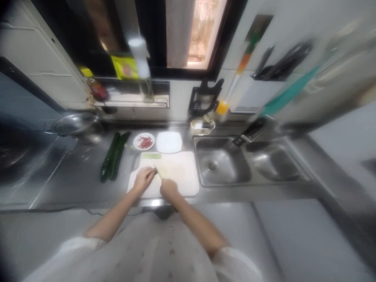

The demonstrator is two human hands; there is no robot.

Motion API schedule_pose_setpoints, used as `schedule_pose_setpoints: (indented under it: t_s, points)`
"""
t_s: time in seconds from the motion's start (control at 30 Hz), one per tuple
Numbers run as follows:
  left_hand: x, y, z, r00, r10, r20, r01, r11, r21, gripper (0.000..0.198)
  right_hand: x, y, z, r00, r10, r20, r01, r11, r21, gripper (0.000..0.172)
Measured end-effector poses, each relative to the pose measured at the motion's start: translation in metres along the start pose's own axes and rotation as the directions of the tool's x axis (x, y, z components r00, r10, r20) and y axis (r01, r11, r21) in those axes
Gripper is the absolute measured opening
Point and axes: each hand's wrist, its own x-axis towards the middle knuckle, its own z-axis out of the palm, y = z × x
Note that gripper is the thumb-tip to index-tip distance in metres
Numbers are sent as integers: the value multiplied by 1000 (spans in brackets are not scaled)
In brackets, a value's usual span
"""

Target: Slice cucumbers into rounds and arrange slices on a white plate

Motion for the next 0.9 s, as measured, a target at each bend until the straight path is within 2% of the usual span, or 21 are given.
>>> schedule_pose_setpoints:
  t_s: [0.3,0.67,0.9]
  points:
    - [0,-1,1,1000,2,-3,-2,1000,-7,21,14,-3,7,999,11,-35,-10,999,47,32]
    - [0,-1,1,1000,-2,-7,2,1000,0,20,-3,1,7,1000,21,4,-21,1000,12,30]
    - [1,-1,1,1000,-1,0,1,1000,-13,21,-2,-1,4,1000,21,13,-21,1000,4,31]
